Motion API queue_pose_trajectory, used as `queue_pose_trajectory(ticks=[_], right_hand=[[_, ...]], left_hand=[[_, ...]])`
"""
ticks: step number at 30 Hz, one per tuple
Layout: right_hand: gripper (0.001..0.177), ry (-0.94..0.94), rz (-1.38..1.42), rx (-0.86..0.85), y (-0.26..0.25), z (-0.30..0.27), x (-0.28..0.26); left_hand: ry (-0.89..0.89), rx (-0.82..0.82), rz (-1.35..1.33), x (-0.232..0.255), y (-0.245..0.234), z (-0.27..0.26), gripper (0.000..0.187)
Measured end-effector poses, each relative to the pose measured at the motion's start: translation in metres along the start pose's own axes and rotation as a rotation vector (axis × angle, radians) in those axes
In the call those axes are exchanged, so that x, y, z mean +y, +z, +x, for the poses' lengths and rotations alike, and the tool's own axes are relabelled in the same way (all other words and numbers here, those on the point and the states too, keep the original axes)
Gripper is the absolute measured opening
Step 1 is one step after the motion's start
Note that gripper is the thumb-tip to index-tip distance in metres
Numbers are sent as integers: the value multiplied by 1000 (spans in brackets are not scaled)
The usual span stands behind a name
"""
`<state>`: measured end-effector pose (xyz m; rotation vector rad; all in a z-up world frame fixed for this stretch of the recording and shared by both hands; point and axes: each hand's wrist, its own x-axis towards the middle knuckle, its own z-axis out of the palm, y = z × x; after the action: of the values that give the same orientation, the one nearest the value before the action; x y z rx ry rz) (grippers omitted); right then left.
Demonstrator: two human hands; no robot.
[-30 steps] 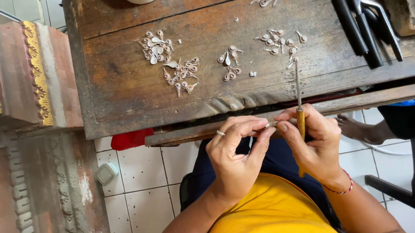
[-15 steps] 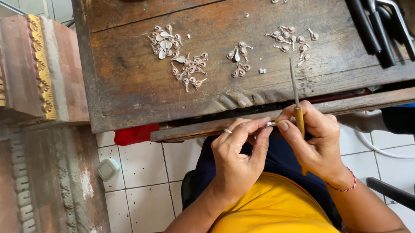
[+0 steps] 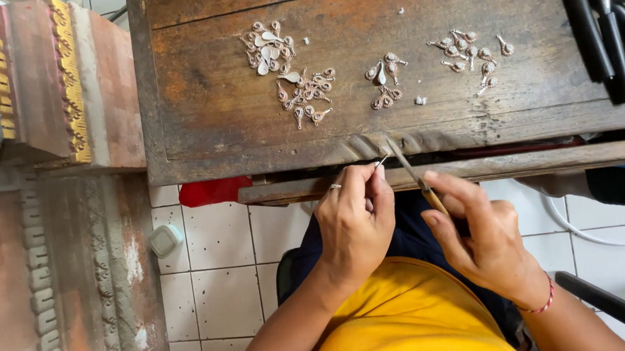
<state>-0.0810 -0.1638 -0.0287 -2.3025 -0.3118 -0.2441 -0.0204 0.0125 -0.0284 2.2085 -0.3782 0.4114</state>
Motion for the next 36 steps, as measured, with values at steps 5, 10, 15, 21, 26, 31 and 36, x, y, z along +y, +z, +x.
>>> queue_pose_trajectory(ticks=[5, 10, 15, 21, 26, 31, 36], right_hand=[[44, -44, -92, -62, 1, -17, 7], [45, -45, -111, -74, 1, -20, 9], [45, -12, -58, -104, 3, -14, 8], [40, -117, -56, -45, 14, 9, 16], [41, 0, -7, -108, -1, -8, 6], [41, 54, 24, -123, 1, -3, 10], [41, -57, 15, -84, 9, 11, 14]], left_hand=[[88, 47, 25, -2, 4, 4, 5], [122, 54, 7, -2, 6, 8, 6], [172, 53, 20, -2, 3, 13, 8], [202, 34, 52, -4, 1, 16, 5], [214, 29, 64, -4, 1, 15, 10], [229, 26, 53, -2, -1, 17, 13], [234, 59, 68, 1, -2, 20, 10]])
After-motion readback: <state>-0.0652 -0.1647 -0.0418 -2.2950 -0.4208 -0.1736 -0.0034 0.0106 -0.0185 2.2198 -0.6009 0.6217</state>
